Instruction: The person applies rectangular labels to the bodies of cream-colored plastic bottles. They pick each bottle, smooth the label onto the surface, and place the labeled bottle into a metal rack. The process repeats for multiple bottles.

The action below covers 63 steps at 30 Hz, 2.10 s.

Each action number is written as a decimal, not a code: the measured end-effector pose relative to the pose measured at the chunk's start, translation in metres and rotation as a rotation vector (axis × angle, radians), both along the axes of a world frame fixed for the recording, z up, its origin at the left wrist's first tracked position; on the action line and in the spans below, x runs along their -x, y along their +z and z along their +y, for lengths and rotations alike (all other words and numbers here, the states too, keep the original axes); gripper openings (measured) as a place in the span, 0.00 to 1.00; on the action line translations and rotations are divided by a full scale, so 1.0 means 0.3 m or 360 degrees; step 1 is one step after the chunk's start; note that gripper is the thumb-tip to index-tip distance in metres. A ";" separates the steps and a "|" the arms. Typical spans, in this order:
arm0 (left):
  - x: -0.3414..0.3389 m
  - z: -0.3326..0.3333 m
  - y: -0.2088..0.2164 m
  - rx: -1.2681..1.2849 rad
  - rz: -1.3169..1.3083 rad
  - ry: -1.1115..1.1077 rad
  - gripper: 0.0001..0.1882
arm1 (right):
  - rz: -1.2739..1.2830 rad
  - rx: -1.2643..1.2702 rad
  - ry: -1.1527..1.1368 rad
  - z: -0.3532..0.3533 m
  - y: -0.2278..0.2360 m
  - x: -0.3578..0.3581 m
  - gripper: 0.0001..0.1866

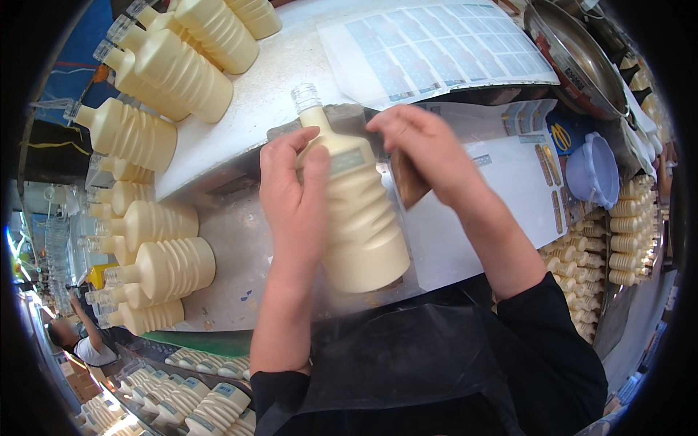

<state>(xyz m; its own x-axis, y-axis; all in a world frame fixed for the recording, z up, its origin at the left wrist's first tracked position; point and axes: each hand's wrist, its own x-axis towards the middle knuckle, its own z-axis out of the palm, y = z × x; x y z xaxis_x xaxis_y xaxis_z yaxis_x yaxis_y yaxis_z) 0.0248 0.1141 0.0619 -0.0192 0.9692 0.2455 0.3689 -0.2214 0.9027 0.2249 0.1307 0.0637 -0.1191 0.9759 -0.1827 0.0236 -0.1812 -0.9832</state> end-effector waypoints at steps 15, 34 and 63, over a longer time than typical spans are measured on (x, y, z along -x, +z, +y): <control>-0.018 0.007 -0.005 0.0026 0.0096 0.0021 0.20 | 0.0379 0.0109 0.0127 -0.013 -0.073 0.061 0.17; -0.020 0.006 -0.012 -0.0068 0.0204 -0.0020 0.22 | 0.0062 0.0031 0.0210 -0.006 -0.052 0.064 0.15; 0.032 -0.039 -0.079 0.0658 -0.0798 -0.0021 0.22 | 0.0375 -0.0421 -0.0370 0.003 0.066 0.076 0.21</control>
